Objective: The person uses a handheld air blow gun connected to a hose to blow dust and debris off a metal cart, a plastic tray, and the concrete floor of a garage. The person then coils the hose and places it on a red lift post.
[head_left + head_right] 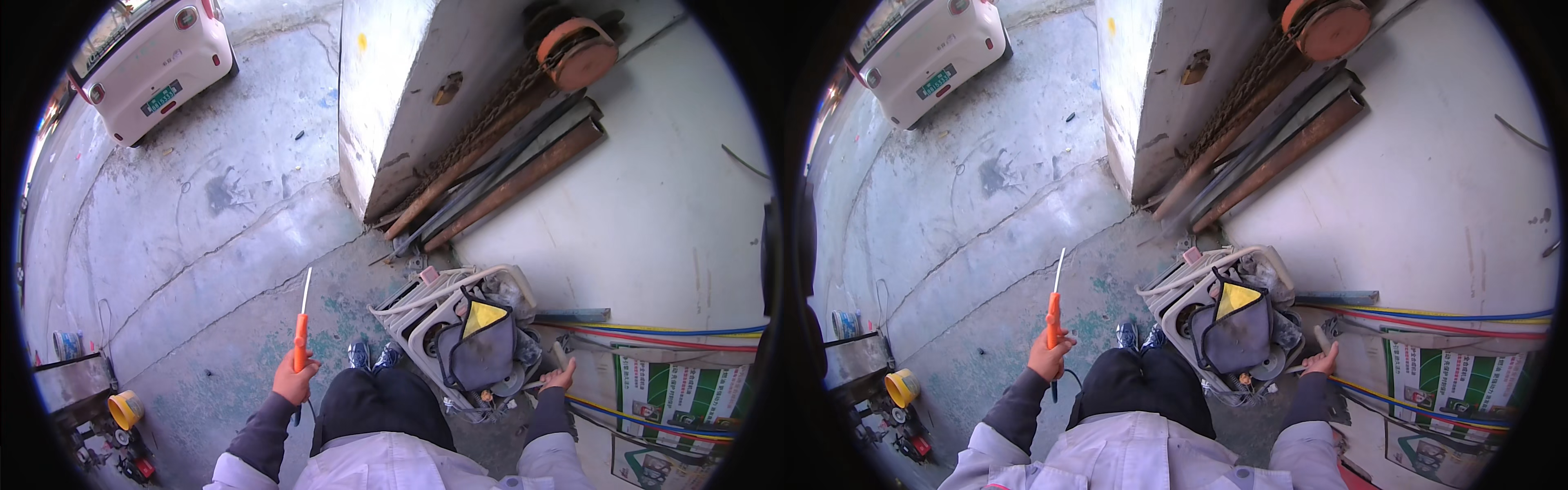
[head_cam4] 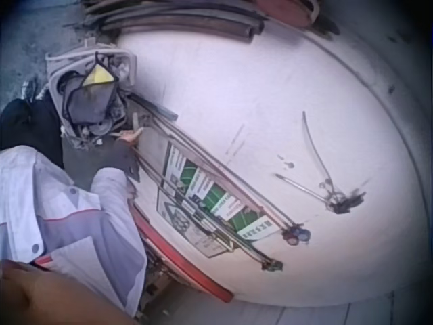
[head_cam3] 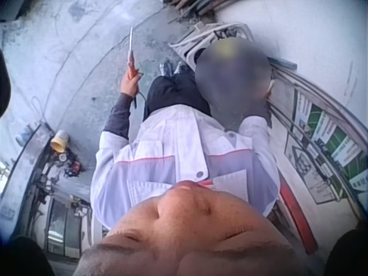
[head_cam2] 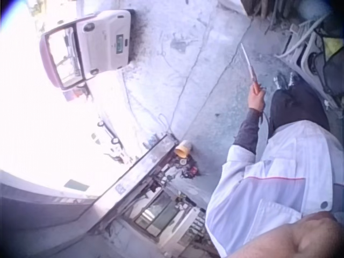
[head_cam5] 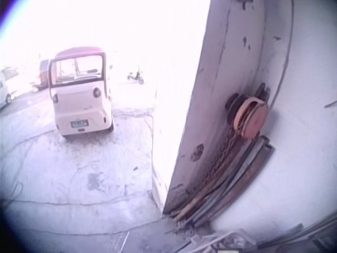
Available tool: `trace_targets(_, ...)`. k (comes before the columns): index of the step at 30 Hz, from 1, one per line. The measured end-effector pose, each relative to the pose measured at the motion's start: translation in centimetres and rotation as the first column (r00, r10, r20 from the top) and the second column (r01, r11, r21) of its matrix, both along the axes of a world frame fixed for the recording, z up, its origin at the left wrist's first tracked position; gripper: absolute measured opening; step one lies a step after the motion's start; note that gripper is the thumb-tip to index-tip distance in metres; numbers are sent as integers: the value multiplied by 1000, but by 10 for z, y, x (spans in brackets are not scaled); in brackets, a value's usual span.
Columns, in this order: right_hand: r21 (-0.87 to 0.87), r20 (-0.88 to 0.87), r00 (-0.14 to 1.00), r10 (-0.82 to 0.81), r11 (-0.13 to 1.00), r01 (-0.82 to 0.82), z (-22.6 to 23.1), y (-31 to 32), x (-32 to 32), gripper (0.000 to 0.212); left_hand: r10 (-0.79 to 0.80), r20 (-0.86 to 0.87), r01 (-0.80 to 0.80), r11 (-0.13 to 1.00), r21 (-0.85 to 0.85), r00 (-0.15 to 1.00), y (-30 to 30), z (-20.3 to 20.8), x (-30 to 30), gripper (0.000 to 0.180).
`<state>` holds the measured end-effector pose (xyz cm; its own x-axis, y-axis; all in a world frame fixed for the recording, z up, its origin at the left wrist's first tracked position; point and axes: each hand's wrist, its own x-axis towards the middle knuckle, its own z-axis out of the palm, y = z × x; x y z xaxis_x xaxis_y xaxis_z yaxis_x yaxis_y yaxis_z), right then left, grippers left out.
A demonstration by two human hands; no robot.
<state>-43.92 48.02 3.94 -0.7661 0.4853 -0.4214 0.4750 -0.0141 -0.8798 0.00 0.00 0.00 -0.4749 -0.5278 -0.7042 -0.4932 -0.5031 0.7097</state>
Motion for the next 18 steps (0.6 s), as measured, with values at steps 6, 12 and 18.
trace_targets(6, -77, -2, 1000, 27, 997, -27, 11, -7, 14, 61, -141, -151, 144, 990, 8, 978, 23, 4, -117, 38)
trace_targets(12, -134, -32, 999, -13, 991, 8, 4, 3, 40, 56, -110, -196, 129, 987, 91, 974, 46, -19, -139, 38)
trace_targets(18, -132, -46, 999, -8, 991, 1, 10, 5, 42, 60, -104, -18, 104, 994, 20, 994, 34, -45, -94, 37)
